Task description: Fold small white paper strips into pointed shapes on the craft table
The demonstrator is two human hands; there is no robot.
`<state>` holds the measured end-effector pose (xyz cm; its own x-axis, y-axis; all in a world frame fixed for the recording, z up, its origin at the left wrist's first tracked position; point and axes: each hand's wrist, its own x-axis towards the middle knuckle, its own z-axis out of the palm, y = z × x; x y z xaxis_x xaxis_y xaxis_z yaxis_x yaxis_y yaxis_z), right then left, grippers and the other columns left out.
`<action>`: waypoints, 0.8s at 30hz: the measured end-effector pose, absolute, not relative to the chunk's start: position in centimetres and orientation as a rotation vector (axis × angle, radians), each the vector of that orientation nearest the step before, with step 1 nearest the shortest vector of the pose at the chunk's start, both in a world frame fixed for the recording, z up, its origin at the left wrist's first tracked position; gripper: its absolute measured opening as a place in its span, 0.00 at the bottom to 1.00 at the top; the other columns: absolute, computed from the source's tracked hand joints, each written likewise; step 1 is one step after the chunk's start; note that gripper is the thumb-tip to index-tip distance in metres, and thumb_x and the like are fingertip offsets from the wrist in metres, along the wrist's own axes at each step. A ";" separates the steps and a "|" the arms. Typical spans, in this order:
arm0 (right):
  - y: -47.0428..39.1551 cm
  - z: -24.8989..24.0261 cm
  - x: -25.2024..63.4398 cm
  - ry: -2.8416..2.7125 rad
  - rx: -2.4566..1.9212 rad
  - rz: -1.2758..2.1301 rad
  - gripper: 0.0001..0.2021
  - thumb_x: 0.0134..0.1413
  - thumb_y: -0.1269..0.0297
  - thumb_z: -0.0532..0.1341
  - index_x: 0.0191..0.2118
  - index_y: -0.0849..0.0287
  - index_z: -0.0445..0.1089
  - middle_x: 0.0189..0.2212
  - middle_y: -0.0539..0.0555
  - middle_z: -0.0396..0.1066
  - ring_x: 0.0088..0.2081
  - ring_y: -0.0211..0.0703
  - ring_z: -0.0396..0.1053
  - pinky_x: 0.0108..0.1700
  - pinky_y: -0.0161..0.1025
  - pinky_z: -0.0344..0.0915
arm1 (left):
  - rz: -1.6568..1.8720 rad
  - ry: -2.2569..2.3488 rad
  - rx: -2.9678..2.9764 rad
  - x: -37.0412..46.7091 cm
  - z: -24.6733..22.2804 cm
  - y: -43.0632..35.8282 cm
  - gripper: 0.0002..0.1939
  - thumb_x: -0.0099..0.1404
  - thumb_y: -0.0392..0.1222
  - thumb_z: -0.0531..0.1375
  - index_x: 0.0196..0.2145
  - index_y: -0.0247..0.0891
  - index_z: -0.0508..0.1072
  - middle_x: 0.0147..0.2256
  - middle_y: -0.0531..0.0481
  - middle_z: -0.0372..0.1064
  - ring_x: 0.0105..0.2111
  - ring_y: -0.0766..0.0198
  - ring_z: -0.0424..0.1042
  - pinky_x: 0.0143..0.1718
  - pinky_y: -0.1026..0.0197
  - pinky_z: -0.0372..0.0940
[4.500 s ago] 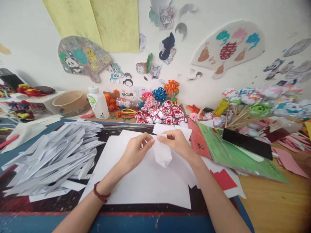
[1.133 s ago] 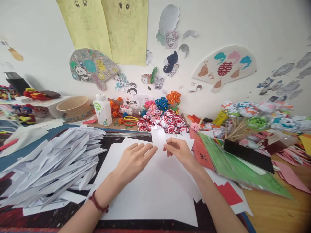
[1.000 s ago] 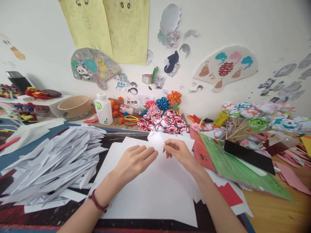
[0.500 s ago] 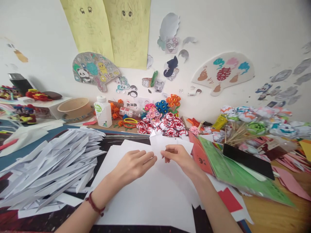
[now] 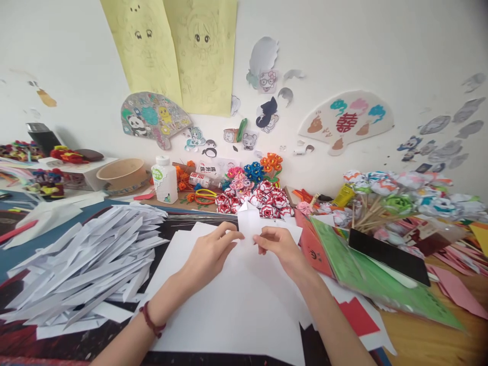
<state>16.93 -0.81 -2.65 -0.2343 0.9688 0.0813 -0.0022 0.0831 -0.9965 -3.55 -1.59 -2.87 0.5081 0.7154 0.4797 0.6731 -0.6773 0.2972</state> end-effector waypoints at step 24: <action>-0.9 -2.5 16.3 -1.385 -0.997 1.365 0.12 0.45 0.58 0.66 0.23 0.62 0.71 0.18 0.48 0.64 0.21 0.34 0.60 0.28 0.35 0.58 | 1.202 1.140 2.089 -2.0 -2.3 -1.9 0.09 0.64 0.40 0.56 0.43 0.42 0.67 0.40 0.49 0.62 0.29 0.69 0.64 0.27 0.67 0.62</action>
